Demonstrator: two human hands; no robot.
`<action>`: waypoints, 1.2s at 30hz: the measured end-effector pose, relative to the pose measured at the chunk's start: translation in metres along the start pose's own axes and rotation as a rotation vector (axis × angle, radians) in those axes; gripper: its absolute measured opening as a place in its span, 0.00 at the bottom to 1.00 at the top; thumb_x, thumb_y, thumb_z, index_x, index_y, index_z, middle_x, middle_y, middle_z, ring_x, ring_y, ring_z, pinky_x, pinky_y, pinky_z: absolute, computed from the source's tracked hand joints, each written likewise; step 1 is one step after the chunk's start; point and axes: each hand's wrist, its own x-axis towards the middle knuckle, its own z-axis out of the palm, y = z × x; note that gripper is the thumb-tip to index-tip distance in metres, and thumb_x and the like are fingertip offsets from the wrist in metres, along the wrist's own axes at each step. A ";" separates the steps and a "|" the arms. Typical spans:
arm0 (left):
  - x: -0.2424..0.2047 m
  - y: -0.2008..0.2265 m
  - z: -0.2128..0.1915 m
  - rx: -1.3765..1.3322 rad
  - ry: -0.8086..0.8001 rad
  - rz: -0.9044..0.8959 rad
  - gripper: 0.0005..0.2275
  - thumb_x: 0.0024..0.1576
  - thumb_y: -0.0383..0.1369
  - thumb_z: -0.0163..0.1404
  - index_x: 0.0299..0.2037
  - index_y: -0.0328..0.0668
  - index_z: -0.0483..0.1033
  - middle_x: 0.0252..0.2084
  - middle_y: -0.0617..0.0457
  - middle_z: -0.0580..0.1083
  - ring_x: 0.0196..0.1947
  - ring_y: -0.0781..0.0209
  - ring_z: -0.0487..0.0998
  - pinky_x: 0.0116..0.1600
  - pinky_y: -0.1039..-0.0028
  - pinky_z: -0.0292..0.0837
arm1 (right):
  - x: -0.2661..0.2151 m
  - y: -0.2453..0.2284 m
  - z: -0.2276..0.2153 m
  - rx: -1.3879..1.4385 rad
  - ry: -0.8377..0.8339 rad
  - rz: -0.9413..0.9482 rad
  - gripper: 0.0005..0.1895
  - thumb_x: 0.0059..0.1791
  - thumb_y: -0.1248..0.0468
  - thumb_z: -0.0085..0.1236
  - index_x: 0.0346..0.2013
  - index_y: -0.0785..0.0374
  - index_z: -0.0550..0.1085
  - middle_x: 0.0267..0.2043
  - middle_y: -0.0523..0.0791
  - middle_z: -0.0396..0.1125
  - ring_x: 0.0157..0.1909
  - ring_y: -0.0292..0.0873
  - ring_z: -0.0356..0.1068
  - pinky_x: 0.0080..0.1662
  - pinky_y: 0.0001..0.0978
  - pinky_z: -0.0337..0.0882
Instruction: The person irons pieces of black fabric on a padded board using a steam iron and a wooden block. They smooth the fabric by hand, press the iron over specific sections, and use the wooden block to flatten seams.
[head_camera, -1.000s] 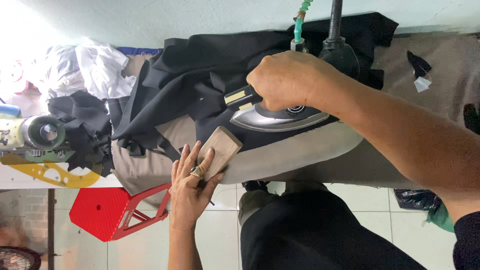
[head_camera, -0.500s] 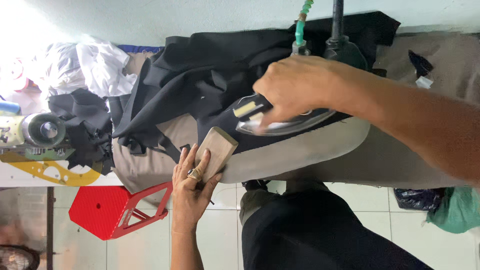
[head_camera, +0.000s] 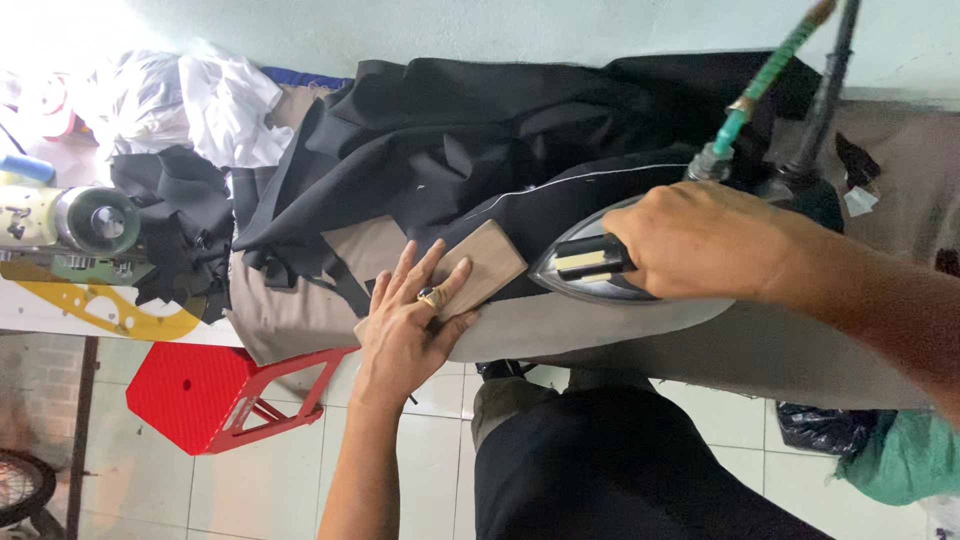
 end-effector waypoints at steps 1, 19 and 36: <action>0.004 0.002 -0.001 -0.022 -0.017 0.023 0.29 0.52 0.50 0.61 0.67 0.79 0.68 0.74 0.58 0.64 0.77 0.46 0.55 0.72 0.51 0.50 | -0.002 0.001 0.001 0.019 -0.004 0.033 0.11 0.51 0.55 0.52 0.31 0.56 0.76 0.27 0.46 0.76 0.33 0.49 0.80 0.38 0.36 0.78; 0.080 0.069 0.046 0.101 -0.123 0.454 0.30 0.57 0.45 0.57 0.71 0.66 0.64 0.75 0.48 0.60 0.77 0.40 0.54 0.70 0.41 0.55 | -0.059 0.074 0.072 0.191 -0.089 0.391 0.13 0.46 0.45 0.59 0.39 0.44 0.76 0.27 0.36 0.77 0.27 0.34 0.75 0.35 0.28 0.72; 0.067 0.079 0.037 0.153 -0.079 0.344 0.27 0.58 0.48 0.54 0.69 0.66 0.68 0.74 0.50 0.62 0.77 0.41 0.52 0.68 0.36 0.52 | -0.049 0.128 0.064 0.249 0.125 0.652 0.19 0.44 0.44 0.63 0.43 0.49 0.79 0.38 0.47 0.79 0.43 0.52 0.78 0.44 0.42 0.71</action>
